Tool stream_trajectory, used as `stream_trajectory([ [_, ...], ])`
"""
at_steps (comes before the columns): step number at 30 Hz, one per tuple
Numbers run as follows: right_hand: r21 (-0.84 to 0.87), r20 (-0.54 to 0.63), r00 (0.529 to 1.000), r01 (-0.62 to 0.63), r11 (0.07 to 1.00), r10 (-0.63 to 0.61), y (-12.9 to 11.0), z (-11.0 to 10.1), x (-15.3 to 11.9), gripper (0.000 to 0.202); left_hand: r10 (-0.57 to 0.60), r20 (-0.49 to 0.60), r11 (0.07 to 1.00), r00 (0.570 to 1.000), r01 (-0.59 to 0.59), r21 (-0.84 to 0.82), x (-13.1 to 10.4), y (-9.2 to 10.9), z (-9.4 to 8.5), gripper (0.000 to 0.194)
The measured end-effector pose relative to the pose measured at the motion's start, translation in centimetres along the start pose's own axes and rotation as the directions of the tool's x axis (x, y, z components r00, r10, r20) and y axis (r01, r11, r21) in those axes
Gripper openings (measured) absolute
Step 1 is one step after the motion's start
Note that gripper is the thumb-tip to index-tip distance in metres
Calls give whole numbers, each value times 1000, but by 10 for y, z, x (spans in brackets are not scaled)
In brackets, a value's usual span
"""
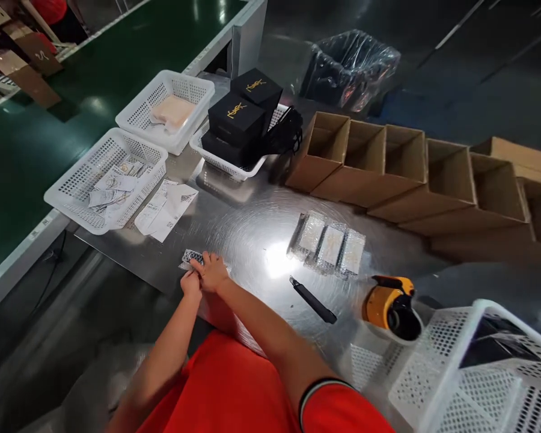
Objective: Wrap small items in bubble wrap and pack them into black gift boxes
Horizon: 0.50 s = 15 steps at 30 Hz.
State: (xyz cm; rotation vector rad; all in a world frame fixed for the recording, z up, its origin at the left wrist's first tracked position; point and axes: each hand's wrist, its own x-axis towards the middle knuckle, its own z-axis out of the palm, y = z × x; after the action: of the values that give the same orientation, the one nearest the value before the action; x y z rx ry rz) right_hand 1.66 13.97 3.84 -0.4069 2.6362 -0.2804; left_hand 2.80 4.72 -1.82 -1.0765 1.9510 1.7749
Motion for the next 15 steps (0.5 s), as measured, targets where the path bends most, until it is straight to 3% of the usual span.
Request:
stream_trajectory([
  [2,12,-3,1000,11,1000,-11,3,-1,2,66,-14,-26,1000,1000,14,14,2,5,2,24],
  [5,112,1,999,-52,992,52,9,-3,4,56,28,-34,999,999,-26,43,-1,16,0,25],
  [7,235,-5,994,-109,966,113,16,-5,2,51,92,2,994,996,-92,58,-9,25,-5,25],
  [9,451,-57,982,-137,882,182,23,-6,-6,58,168,68,984,984,-171,54,-21,35,-10,23],
  [10,589,-97,968,-130,798,230,26,-7,-13,64,210,97,976,973,-214,27,-28,39,-12,26],
  [12,852,-148,927,-58,520,345,29,-7,-29,72,246,157,969,956,-237,-74,-45,46,-13,43],
  [14,971,-150,888,50,233,435,29,-8,-49,72,164,312,977,936,-111,-182,-62,50,-10,55],
  [15,988,-142,873,98,116,467,28,-9,-60,71,93,423,979,901,-6,-203,-70,52,-7,56],
])
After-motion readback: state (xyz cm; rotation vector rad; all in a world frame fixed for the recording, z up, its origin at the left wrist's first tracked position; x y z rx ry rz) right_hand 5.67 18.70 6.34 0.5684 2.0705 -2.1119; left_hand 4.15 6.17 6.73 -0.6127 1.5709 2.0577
